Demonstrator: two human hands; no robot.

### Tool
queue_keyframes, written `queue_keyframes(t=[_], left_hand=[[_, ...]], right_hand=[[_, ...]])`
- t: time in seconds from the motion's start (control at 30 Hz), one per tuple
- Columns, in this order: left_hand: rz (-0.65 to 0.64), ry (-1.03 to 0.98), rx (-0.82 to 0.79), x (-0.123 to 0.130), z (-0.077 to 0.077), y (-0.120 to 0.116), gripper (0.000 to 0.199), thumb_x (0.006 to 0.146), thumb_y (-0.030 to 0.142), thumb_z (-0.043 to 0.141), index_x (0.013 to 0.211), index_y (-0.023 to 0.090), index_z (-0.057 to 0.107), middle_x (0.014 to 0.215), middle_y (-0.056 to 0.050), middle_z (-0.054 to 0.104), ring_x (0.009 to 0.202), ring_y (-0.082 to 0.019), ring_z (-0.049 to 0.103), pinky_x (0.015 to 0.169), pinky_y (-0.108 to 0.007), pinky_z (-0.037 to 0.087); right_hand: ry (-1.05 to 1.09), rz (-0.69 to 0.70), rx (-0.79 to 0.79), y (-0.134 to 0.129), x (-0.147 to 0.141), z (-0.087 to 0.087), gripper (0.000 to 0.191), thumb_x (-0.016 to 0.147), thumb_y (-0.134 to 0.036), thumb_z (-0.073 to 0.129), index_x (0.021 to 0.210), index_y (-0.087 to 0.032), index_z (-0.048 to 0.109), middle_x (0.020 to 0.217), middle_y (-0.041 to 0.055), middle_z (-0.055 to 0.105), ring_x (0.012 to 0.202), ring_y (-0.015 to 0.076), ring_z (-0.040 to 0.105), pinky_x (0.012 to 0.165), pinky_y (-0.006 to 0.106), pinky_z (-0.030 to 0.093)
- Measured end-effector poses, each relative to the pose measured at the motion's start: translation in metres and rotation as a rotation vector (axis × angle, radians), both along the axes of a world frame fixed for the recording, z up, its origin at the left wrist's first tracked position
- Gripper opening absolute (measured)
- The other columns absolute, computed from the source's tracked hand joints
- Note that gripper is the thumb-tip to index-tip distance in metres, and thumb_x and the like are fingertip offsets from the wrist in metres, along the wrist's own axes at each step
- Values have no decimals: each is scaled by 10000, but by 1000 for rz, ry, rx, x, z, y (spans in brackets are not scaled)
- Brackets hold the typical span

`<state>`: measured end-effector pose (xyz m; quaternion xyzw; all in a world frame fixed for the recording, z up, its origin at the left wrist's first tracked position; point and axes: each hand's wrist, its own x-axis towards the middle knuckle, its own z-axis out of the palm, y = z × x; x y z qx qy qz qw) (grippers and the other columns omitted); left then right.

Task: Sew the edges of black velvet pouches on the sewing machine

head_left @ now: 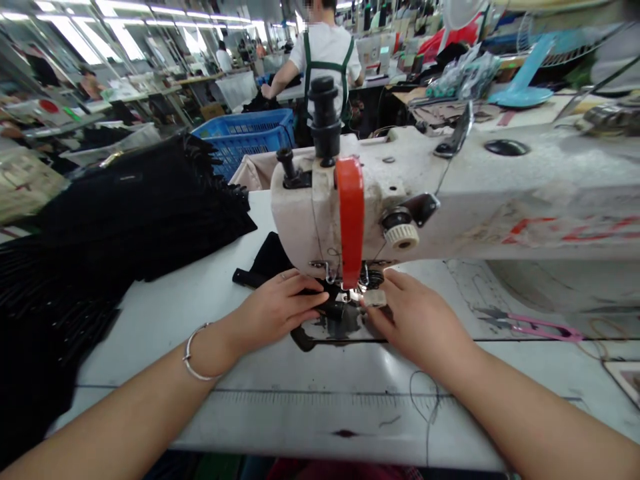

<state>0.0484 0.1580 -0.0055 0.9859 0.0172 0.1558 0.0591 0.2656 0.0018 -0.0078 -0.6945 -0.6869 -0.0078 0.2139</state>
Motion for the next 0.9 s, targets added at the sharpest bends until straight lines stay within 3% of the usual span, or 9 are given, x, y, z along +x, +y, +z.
queue_keyframes(t=[0.17,0.3,0.37,0.53,0.8,0.9], left_hand=[[2,-91,-90,7,1,-24,186,934,194,591,1105,169,661,1089,-40,705,990,-151,642,949,-326,514],[27,-110,-137,14,2,-35,151,908,181,625,1045,165,687,1035,-30,713,927,-150,659,877,-308,537],[52,-125,-133,16,3,-39,133,914,173,614,1024,160,687,1028,-32,716,940,-154,665,883,-314,536],[111,-152,-107,18,1,-45,124,940,154,556,1003,157,663,1016,-38,721,924,-155,670,905,-326,538],[154,-135,-292,16,-1,-42,143,915,150,584,983,194,702,1032,-20,732,941,-158,677,886,-339,561],[143,-155,-292,16,-2,-41,144,909,141,592,965,196,713,1016,-15,735,939,-157,675,886,-339,556]], right_hand=[[-102,64,-42,-2,4,4,345,963,-298,491,657,-182,604,686,53,590,764,245,544,682,372,447],[49,227,54,-3,-5,1,89,893,-250,617,895,-173,662,911,59,661,893,246,555,797,381,474],[96,274,62,-2,-9,-3,147,864,-203,656,1009,-178,651,993,49,676,929,240,564,821,375,479],[142,297,83,0,-12,-9,53,887,-153,626,918,-181,659,961,35,692,888,215,587,789,350,488],[179,278,109,-4,-16,-11,167,932,-175,557,1000,-183,709,957,72,684,911,221,604,779,361,509],[175,269,90,-5,-17,-11,182,926,-148,554,1005,-182,715,958,73,683,908,224,608,770,360,516]])
